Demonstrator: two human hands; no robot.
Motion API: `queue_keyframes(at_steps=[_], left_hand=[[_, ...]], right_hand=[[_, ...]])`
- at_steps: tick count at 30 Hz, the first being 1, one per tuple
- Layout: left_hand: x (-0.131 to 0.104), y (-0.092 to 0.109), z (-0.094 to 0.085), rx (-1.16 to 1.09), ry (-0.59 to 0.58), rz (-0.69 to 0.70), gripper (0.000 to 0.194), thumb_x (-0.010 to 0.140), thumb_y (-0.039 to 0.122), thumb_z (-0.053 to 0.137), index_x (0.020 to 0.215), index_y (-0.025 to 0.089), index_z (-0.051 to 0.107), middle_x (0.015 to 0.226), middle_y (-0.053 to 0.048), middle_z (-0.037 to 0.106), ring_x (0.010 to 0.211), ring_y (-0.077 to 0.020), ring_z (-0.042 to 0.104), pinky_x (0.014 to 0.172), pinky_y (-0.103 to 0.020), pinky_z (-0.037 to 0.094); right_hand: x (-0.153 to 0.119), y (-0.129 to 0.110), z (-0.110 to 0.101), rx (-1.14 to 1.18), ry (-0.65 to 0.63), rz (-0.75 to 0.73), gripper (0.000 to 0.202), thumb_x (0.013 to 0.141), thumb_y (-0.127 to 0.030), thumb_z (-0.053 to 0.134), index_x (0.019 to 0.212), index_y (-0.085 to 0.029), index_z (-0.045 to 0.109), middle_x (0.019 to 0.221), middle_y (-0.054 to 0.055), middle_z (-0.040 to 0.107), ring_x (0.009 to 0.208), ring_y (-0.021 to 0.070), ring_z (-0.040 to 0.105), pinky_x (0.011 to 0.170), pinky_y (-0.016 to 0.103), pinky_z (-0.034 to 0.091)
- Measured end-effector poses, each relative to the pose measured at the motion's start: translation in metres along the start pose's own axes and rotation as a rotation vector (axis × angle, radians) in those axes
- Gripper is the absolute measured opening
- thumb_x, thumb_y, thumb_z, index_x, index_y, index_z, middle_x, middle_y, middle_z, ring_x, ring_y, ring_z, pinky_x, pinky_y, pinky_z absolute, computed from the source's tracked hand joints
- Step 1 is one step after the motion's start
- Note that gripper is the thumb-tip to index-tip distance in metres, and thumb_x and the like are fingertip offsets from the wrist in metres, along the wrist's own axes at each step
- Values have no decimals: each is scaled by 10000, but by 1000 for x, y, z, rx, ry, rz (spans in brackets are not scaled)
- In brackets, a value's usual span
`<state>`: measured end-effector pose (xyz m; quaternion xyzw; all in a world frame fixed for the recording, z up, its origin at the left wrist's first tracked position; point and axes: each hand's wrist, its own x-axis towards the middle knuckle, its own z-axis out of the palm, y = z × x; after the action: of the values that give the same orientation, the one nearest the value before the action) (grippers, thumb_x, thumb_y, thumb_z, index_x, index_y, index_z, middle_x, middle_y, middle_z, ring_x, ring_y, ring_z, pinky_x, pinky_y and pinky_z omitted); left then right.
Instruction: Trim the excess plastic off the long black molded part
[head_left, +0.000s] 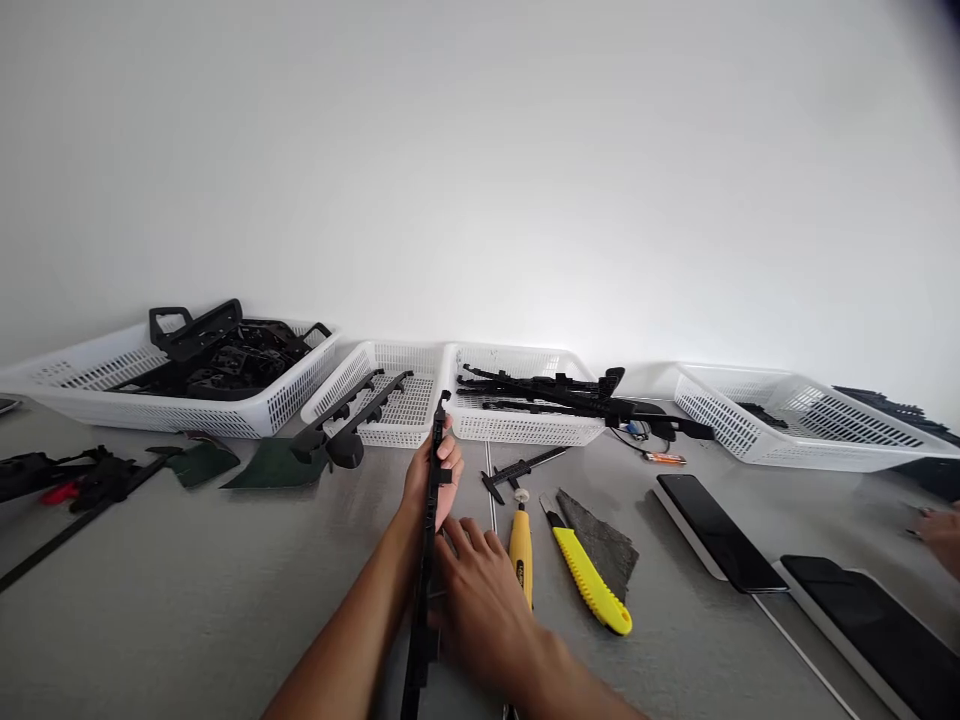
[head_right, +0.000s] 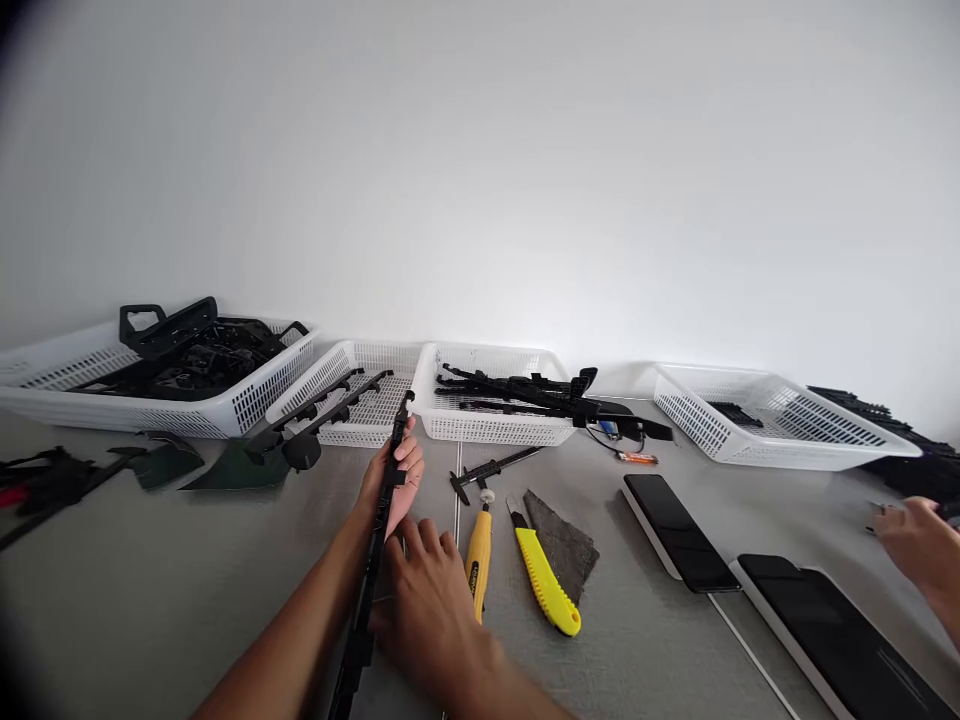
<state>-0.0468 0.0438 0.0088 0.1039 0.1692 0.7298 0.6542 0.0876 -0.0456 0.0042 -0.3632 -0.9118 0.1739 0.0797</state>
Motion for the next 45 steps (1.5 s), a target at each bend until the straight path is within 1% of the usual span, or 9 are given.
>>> queue_keyframes(at_steps=[4,8,11,13,17,21,26,35,45], left_hand=[[3,2,-3,-10,-1,4,285,1113,120,411,1014,133,678,570,79,417,429,-64,373,409,-160,284],[3,-1,-4,8,-6,-9,238,1100,139,462,1008,133,681,567,85,404,427,-63,361,408,-164,271],[1,-8,-4,38,-15,-18,128,1067,185,579,1007,139,683,589,83,440,439,-57,370,414,-169,269],[0,-14,-6,62,-16,-31,88,1015,234,700,1009,148,684,595,87,458,444,-55,379,420,-175,274],[-2,-30,-12,117,0,-74,342,922,452,845,985,170,662,569,98,447,443,-57,379,429,-182,285],[-3,-46,-19,177,22,-97,542,844,668,846,987,193,627,534,117,394,435,-62,356,431,-183,274],[0,-55,-28,259,42,-136,551,750,596,933,920,218,570,522,130,396,417,-53,345,412,-178,239],[6,-54,-34,398,-28,-304,604,863,647,782,1251,199,666,505,94,494,368,-128,450,341,-207,301],[-9,-63,-25,608,-49,-278,823,874,768,710,1428,163,646,526,30,622,376,-187,572,364,-262,469]], right_hand=[[11,5,8,12,64,29,394,863,-152,682,1254,-203,676,1311,96,700,1175,316,635,1027,488,557],[10,38,-14,225,185,41,406,784,-22,574,1118,-221,690,1333,70,712,1193,248,668,1057,401,524],[9,77,-42,387,369,136,264,818,-120,588,1036,-226,694,1339,86,720,1213,267,665,1045,419,505],[8,102,-59,494,433,172,449,817,-212,600,1258,-249,678,1285,84,731,1173,279,670,963,417,524],[8,133,-76,727,485,93,593,848,-375,694,1424,-282,588,1449,99,642,1211,279,642,959,412,536],[12,147,-68,1071,458,105,461,897,-522,739,1261,-249,662,1460,129,626,1096,267,649,840,380,576],[15,162,-47,1367,455,147,427,876,-532,795,1175,-240,705,1316,113,665,1027,247,632,741,338,585],[21,169,-35,1196,505,245,526,925,-729,675,1068,-222,680,671,-7,618,525,171,557,505,307,467],[22,167,-34,1207,428,227,552,848,-717,784,1081,-228,674,753,-24,554,557,107,422,507,253,347]])
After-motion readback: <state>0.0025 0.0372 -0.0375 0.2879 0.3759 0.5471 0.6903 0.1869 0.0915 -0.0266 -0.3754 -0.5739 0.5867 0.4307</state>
